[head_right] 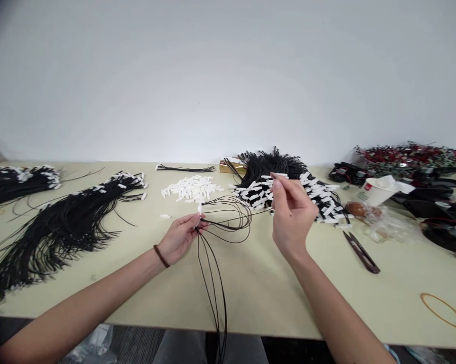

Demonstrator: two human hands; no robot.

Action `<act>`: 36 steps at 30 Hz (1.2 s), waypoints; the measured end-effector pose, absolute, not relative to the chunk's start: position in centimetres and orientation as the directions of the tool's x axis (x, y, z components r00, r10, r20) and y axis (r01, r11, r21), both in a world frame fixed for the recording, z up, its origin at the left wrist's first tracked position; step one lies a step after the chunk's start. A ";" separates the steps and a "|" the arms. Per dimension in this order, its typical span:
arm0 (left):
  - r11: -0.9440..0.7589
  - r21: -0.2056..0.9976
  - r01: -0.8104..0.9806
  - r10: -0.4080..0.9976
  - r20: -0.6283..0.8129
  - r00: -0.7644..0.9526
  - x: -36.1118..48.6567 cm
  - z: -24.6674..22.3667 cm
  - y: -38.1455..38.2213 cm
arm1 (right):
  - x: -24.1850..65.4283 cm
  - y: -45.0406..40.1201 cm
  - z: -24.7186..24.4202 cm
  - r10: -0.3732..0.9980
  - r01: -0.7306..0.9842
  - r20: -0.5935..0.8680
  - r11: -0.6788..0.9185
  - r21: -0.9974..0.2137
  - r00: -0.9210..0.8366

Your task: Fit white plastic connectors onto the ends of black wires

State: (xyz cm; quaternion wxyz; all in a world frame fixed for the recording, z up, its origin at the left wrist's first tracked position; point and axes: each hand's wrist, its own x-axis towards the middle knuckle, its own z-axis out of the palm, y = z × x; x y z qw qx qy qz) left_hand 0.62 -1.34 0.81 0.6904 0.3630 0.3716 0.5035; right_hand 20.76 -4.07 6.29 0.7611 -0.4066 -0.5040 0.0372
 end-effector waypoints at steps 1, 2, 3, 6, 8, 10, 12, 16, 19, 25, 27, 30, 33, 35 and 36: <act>0.228 0.874 -0.428 0.965 -0.145 0.218 0.6 0.8 -1.3 | 20.8 -4.2 6.2 0.413 0.481 0.809 0.655 -0.583 0.418; 0.227 0.873 -0.432 0.965 -0.142 0.219 0.6 0.8 -1.3 | 20.6 -4.4 6.0 0.386 0.575 0.868 0.651 -0.495 0.311; 0.225 0.870 -0.438 0.965 -0.139 0.221 0.6 0.8 -1.3 | 20.2 -4.6 5.8 0.380 0.629 0.905 0.661 -0.410 0.190; 0.220 0.857 -0.465 0.964 -0.119 0.237 0.6 1.0 -1.3 | 18.5 -5.1 4.8 0.393 0.654 0.916 0.714 -0.251 -0.077; 0.219 0.850 -0.479 0.961 -0.103 0.257 0.6 1.1 -1.4 | 17.5 -5.2 4.1 0.394 0.664 0.910 0.716 -0.217 -0.128; 0.220 0.846 -0.486 0.956 -0.088 0.280 0.6 1.2 -1.4 | 16.8 -5.3 3.7 0.388 0.671 0.913 0.712 -0.208 -0.129; 0.217 0.845 -0.489 0.952 -0.073 0.297 0.7 1.3 -1.5 | 16.5 -5.3 3.4 0.387 0.671 0.914 0.711 -0.210 -0.124; 0.206 0.845 -0.493 0.944 -0.039 0.328 0.7 1.3 -1.7 | 16.6 -5.2 3.3 0.397 0.680 0.910 0.701 -0.215 -0.122; 0.195 0.847 -0.494 0.938 -0.014 0.345 0.7 1.4 -1.8 | 16.6 -5.1 3.2 0.391 0.681 0.913 0.701 -0.211 -0.120; 0.198 0.843 -0.499 0.936 -0.011 0.353 0.7 1.5 -1.8 | 16.5 -5.1 3.2 0.386 0.680 0.914 0.703 -0.205 -0.123; 0.197 0.845 -0.498 0.935 -0.010 0.354 0.7 1.4 -1.8 | 16.5 -5.1 3.2 0.383 0.681 0.916 0.703 -0.206 -0.118; 0.190 0.848 -0.495 0.932 0.002 0.361 0.7 1.3 -1.7 | 16.4 -5.1 3.3 0.384 0.680 0.917 0.701 -0.215 -0.106; 0.177 0.851 -0.494 0.932 0.015 0.361 0.7 1.2 -1.7 | 16.4 -5.1 3.3 0.389 0.679 0.916 0.699 -0.227 -0.094; 0.166 0.854 -0.493 0.934 0.024 0.357 0.7 1.3 -1.7 | 16.4 -5.1 3.3 0.395 0.679 0.915 0.696 -0.234 -0.089; 0.161 0.856 -0.492 0.934 0.029 0.356 0.7 1.3 -1.8 | 16.4 -5.2 3.3 0.397 0.680 0.914 0.693 -0.239 -0.083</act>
